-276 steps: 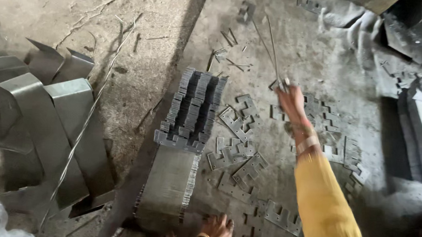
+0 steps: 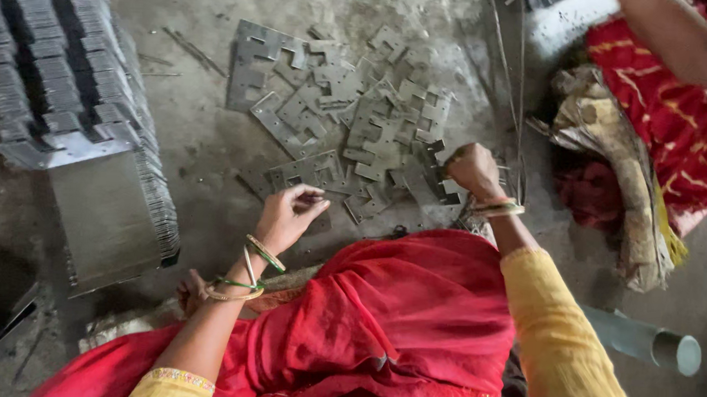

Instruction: The person sits on the floor and assembles small metal brackets by inserting thin metal rods into pre-drilled holes. They pick up brackets and rods from a pile, align them, and stack the assembled units into a growing stack on the left.

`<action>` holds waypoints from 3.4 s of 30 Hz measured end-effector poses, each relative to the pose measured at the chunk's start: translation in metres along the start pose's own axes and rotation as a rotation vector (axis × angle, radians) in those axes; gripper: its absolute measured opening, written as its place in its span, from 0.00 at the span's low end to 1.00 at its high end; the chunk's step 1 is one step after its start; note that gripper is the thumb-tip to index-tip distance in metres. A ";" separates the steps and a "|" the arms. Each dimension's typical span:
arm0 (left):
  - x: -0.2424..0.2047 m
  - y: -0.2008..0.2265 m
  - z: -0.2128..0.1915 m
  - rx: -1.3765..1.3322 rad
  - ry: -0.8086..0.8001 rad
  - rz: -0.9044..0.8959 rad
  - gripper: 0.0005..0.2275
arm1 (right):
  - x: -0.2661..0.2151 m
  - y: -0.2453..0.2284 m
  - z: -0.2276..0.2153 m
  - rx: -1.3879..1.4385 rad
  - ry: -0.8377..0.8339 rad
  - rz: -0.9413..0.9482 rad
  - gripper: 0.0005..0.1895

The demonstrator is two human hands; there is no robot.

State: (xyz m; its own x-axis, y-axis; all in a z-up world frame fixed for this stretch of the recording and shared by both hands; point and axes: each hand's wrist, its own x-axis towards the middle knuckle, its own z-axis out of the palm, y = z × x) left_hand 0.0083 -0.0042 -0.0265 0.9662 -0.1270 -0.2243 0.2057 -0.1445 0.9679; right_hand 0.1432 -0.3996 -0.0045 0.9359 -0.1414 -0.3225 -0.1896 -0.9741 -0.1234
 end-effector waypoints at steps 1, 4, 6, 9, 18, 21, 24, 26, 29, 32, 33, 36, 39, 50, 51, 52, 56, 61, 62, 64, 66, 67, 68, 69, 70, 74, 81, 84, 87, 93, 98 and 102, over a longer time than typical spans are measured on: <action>0.001 -0.004 0.003 -0.142 -0.002 -0.022 0.12 | -0.009 -0.008 -0.005 -0.036 0.101 -0.048 0.13; 0.008 -0.017 0.011 -0.584 0.011 -0.118 0.15 | -0.034 -0.053 -0.023 -0.021 0.020 -0.108 0.14; 0.009 -0.025 0.017 -0.801 0.029 -0.238 0.19 | -0.057 -0.093 -0.024 0.285 -0.158 -0.304 0.16; 0.008 -0.038 0.012 -1.005 -0.009 -0.360 0.24 | -0.078 -0.143 -0.022 0.410 -0.173 -0.390 0.19; 0.011 -0.055 0.001 -0.269 0.248 -0.189 0.24 | 0.002 -0.185 0.045 -0.126 0.154 -0.186 0.30; 0.007 -0.058 -0.008 0.116 0.248 0.322 0.23 | 0.015 -0.190 0.069 -0.126 0.224 -0.265 0.24; 0.011 -0.046 -0.013 -0.284 0.214 0.133 0.27 | 0.017 -0.183 0.059 -0.045 0.106 -0.142 0.20; 0.022 -0.027 -0.014 -0.852 0.219 -0.209 0.32 | 0.016 -0.178 0.039 -0.005 0.106 -0.132 0.14; 0.017 -0.005 -0.022 -0.792 0.201 -0.366 0.34 | -0.006 -0.164 0.014 0.207 0.127 -0.179 0.12; 0.014 0.008 -0.025 -1.068 0.103 -0.334 0.34 | -0.025 -0.159 -0.005 0.708 -0.207 -0.234 0.17; 0.012 0.007 -0.024 -1.107 0.089 -0.297 0.34 | -0.030 -0.158 -0.007 0.810 -0.246 -0.240 0.19; 0.010 -0.001 -0.024 -1.130 0.107 -0.178 0.32 | -0.035 -0.158 -0.002 0.628 -0.159 -0.207 0.26; 0.003 -0.010 -0.026 -0.680 0.277 0.124 0.29 | -0.026 -0.163 0.023 -0.117 0.129 -0.065 0.31; 0.012 0.005 -0.027 -1.137 0.038 -0.163 0.22 | -0.012 -0.135 0.030 0.879 -0.043 -0.073 0.16; 0.012 0.000 -0.026 -1.164 0.032 -0.180 0.22 | -0.019 -0.138 0.021 0.977 -0.147 -0.119 0.15; 0.012 -0.006 -0.025 -1.190 0.027 -0.197 0.22 | -0.026 -0.140 0.011 1.073 -0.251 -0.164 0.13; 0.016 -0.028 -0.019 -1.177 0.042 -0.285 0.22 | -0.053 -0.154 -0.018 0.715 -0.218 -0.247 0.13; 0.016 -0.033 -0.022 -0.823 0.195 -0.195 0.28 | -0.097 -0.138 0.003 -0.142 -0.046 -0.819 0.18; 0.013 -0.029 -0.023 -0.899 0.149 -0.211 0.29 | -0.101 -0.130 0.011 -0.229 0.024 -0.996 0.20; 0.013 -0.015 -0.029 -1.044 0.054 -0.232 0.32 | -0.100 -0.118 0.021 -0.301 -0.060 -1.044 0.23; 0.011 0.001 -0.036 -1.106 0.008 -0.205 0.34 | -0.092 -0.115 0.030 -0.322 -0.052 -1.109 0.24; 0.008 0.008 -0.037 -1.100 0.009 -0.179 0.34 | -0.090 -0.114 0.033 -0.307 -0.011 -1.146 0.23; 0.005 0.012 -0.038 -1.094 0.010 -0.152 0.34 | -0.089 -0.113 0.036 -0.292 0.030 -1.182 0.23; 0.006 0.016 -0.038 -1.086 0.005 -0.138 0.34 | -0.088 -0.114 0.036 -0.308 -0.012 -1.147 0.20; 0.006 0.017 -0.038 -1.079 0.000 -0.123 0.34 | -0.088 -0.113 0.035 -0.324 -0.052 -1.112 0.18; 0.010 0.011 -0.040 -1.016 0.092 -0.282 0.35 | -0.097 -0.114 0.028 -0.345 -0.123 -1.060 0.18; 0.010 0.000 -0.035 -1.051 -0.029 -0.193 0.31 | -0.095 -0.113 0.016 -0.470 -0.059 -1.062 0.28; 0.011 0.001 -0.036 -1.062 -0.032 -0.246 0.30 | -0.092 -0.117 0.013 -0.439 -0.154 -1.014 0.31; 0.010 -0.001 -0.035 -1.062 -0.020 -0.297 0.29 | -0.095 -0.114 0.016 -0.444 -0.145 -1.013 0.29; 0.011 -0.004 -0.034 -1.057 -0.025 -0.322 0.28 | -0.087 -0.107 0.021 -0.439 -0.145 -1.049 0.32; 0.012 -0.008 -0.032 -1.068 -0.037 -0.290 0.29 | -0.086 -0.107 0.023 -0.512 -0.193 -0.980 0.31; 0.011 -0.008 -0.033 -1.073 -0.023 -0.296 0.28 | -0.090 -0.116 0.016 -0.404 -0.100 -1.069 0.28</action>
State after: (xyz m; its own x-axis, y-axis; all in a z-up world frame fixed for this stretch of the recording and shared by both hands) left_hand 0.0228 0.0281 -0.0335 0.8560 -0.2474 -0.4540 0.4659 0.7498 0.4698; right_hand 0.0762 -0.2712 0.0234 0.5298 0.7896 -0.3095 0.8144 -0.5755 -0.0743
